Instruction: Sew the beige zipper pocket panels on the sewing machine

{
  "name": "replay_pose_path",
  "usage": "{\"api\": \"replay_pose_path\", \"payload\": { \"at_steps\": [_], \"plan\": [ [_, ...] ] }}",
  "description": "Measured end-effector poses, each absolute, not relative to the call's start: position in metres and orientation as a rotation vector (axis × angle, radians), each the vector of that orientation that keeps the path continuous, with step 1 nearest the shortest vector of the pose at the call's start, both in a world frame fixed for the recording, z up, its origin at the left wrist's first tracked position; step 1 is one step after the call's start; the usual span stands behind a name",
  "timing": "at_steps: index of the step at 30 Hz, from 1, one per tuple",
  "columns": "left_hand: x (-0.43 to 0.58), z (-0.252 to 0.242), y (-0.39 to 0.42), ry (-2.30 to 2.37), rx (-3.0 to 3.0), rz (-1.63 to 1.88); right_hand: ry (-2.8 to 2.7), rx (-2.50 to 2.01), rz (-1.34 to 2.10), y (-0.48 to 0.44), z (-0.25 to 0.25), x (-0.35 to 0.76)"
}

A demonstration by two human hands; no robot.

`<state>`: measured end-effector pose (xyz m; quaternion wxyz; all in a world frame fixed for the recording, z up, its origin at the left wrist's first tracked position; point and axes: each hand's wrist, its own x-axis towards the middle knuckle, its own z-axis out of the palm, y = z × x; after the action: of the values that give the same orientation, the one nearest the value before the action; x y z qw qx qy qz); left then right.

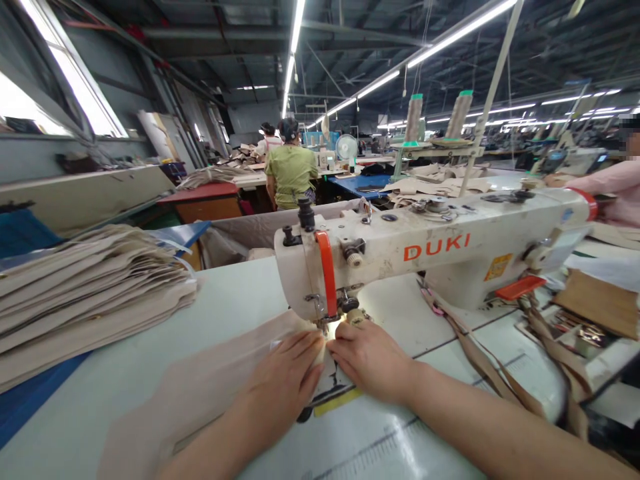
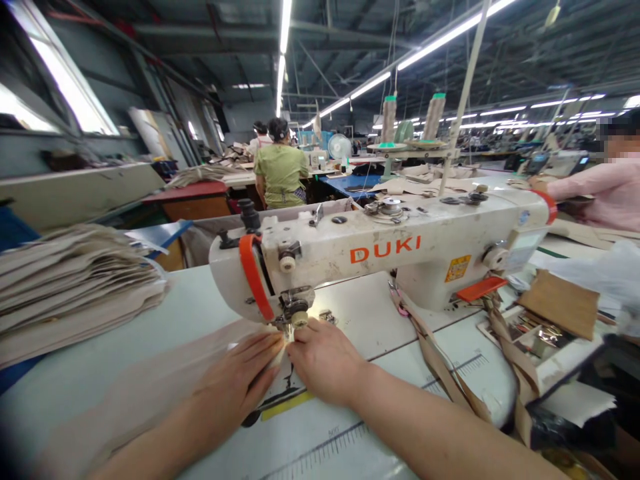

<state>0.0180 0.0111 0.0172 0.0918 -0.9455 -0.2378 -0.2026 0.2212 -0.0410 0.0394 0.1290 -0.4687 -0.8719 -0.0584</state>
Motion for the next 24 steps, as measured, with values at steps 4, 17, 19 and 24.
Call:
{"api": "replay_pose_path", "payload": {
  "at_steps": [4, 17, 19, 24],
  "plan": [
    [0.021, 0.021, 0.019, -0.704, -2.808, -0.588, -2.521, -1.358, -0.187, -0.04, 0.038, 0.221],
    [-0.032, 0.026, -0.044, -0.879, -2.882, -0.477, -2.417, -1.099, -0.114, -0.049, 0.033, 0.223],
    [-0.04, 0.035, -0.056, -0.904, -2.793, -0.541, -2.414, -1.057, -0.098, -0.049, 0.031, 0.223],
    [-0.082, 0.041, -0.08, -1.146, -2.481, -0.722, -2.4, -1.017, -0.05, -0.053, 0.029, 0.225]
  ]
}}
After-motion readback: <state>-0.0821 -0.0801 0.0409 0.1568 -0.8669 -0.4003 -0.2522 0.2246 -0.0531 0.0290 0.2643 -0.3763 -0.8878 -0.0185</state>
